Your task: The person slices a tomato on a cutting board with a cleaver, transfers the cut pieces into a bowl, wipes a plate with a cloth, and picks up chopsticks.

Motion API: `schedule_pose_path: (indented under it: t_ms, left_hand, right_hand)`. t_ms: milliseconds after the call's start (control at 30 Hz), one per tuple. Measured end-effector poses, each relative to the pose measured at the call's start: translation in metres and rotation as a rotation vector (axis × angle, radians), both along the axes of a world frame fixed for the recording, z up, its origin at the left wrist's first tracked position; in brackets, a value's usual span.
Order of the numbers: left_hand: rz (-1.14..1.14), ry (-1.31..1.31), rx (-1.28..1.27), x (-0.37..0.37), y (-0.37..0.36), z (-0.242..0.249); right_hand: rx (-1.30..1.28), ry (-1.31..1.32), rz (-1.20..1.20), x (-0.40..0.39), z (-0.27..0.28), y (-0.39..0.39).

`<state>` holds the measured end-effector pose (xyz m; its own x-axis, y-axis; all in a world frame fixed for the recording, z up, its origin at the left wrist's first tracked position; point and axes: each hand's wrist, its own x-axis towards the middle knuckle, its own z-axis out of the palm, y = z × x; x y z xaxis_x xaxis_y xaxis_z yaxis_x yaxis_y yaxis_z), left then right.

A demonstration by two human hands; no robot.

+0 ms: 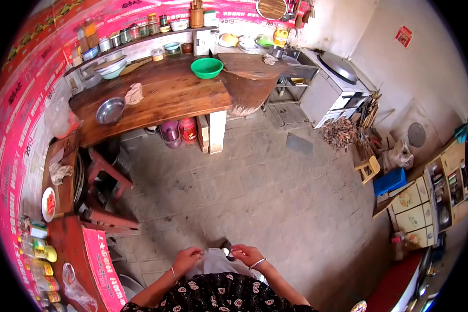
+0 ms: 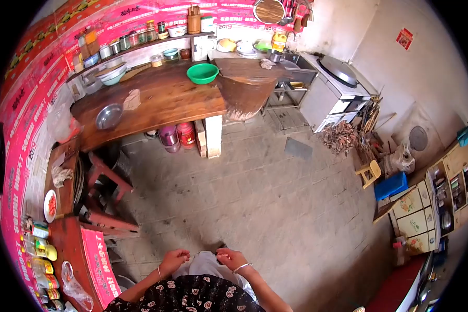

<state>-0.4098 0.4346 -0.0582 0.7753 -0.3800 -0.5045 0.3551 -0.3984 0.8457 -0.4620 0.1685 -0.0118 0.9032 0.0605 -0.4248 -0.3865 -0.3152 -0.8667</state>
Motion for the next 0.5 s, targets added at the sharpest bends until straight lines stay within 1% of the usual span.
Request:
schedule_pose_path:
  t_ms: [67, 100, 233, 400, 500]
  left_hand:
    - [-0.006, 0.103, -0.035, 0.028, -0.026, 0.003]
    - [-0.016, 0.106, -0.028, 0.042, -0.038, 0.007]
    - [-0.071, 0.142, -0.001, 0.105, -0.079, 0.025]
    - [-0.055, 0.186, -0.033, 0.206, -0.117, 0.008]
    - [-0.055, 0.186, -0.096, 0.283, -0.149, 0.019]
  right_hand:
    - [-0.036, 0.0, -0.006, 0.036, 0.002, -0.026]
    - [-0.051, -0.022, -0.01, 0.052, -0.004, -0.037]
    - [-0.029, -0.091, -0.006, 0.13, 0.004, -0.073]
    - [-0.072, -0.132, -0.04, 0.217, -0.01, -0.107]
    - [-0.094, -0.139, -0.118, 0.264, -0.003, -0.121]
